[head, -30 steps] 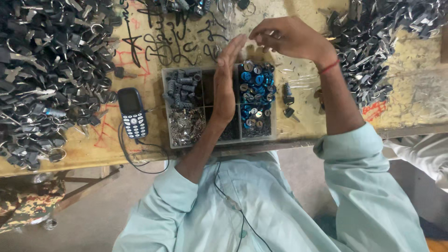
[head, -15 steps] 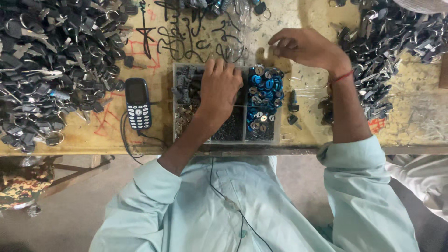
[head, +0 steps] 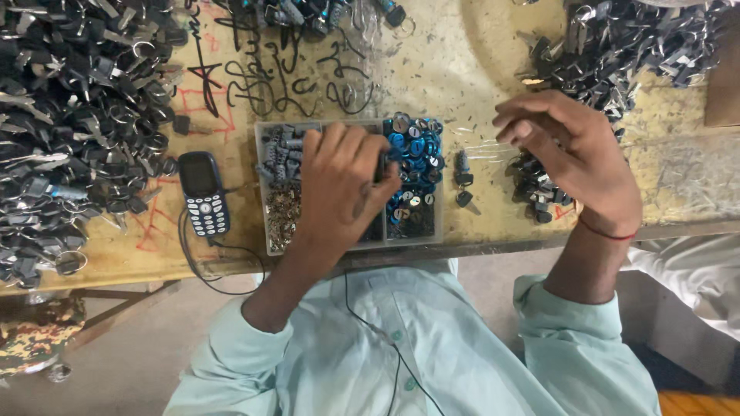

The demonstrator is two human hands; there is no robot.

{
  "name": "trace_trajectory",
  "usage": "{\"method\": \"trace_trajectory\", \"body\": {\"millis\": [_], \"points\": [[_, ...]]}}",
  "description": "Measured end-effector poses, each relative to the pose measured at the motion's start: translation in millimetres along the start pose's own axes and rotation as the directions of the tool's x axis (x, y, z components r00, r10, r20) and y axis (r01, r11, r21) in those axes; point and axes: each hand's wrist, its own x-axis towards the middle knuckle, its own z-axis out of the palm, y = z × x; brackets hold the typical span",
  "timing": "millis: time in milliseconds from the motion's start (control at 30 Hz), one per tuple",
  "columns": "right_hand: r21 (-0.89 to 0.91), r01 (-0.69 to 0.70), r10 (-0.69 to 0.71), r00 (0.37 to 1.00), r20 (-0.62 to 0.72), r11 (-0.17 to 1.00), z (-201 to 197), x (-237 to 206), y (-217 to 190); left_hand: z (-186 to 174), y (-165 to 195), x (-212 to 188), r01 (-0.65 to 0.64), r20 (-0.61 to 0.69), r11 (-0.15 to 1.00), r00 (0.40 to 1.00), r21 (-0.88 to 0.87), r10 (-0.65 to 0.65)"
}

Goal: The person sorts small metal lock cylinder parts at a workbench, moving them by hand from piles and a perforated bowl into the compartments of a plastic tray, and fits small blue components onto individual lock parts one at a time.

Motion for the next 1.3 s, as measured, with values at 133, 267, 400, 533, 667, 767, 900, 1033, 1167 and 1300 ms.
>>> {"method": "trace_trajectory", "body": {"millis": [133, 267, 400, 533, 667, 767, 900, 1033, 1167, 1300], "points": [[0.038, -0.068, 0.071, 0.993, -0.091, 0.997, 10, -38, 1, -8, 21, 7, -0.120, 0.016, 0.992, 0.993, -0.025, 0.120], [0.147, -0.063, 0.103, 0.953, -0.285, 0.987, 11, -68, 10, -12, 2, -5, -0.019, -0.065, 0.989, 0.998, -0.147, 0.010], [0.227, -0.120, 0.206, 0.891, -0.405, 0.966, 23, -78, 31, 14, -25, -15, 0.020, 0.002, 0.998, 1.000, 0.068, -0.020], [0.263, -0.139, 0.231, 0.902, -0.364, 0.955, 49, -74, 50, 55, -45, -16, -0.063, 0.114, 0.969, 0.993, 0.238, 0.037], [0.175, -0.111, 0.171, 0.909, -0.379, 0.978, 67, -71, 52, 74, -53, -13, -0.097, 0.187, 0.947, 0.982, 0.307, 0.040], [0.177, -0.112, 0.178, 0.889, -0.423, 0.978, 71, -75, 47, 61, -51, -11, -0.106, 0.151, 0.958, 0.986, 0.265, 0.068], [0.190, -0.118, 0.199, 0.846, -0.495, 0.975, 72, -86, 42, 22, -32, -18, -0.041, 0.024, 0.993, 0.999, 0.114, 0.039], [0.258, -0.116, 0.236, 0.833, -0.501, 0.959, 80, -91, 47, 2, -1, -28, -0.041, -0.058, 0.988, 0.998, -0.148, 0.033], [0.252, -0.095, 0.206, 0.861, -0.464, 0.963, 86, -94, 52, 10, 22, -17, -0.135, -0.050, 0.983, 0.990, -0.127, 0.129], [0.254, -0.039, 0.173, 0.832, -0.527, 0.966, 77, -105, 45, -6, 23, -18, -0.091, -0.114, 0.984, 0.991, -0.151, 0.074]]}}
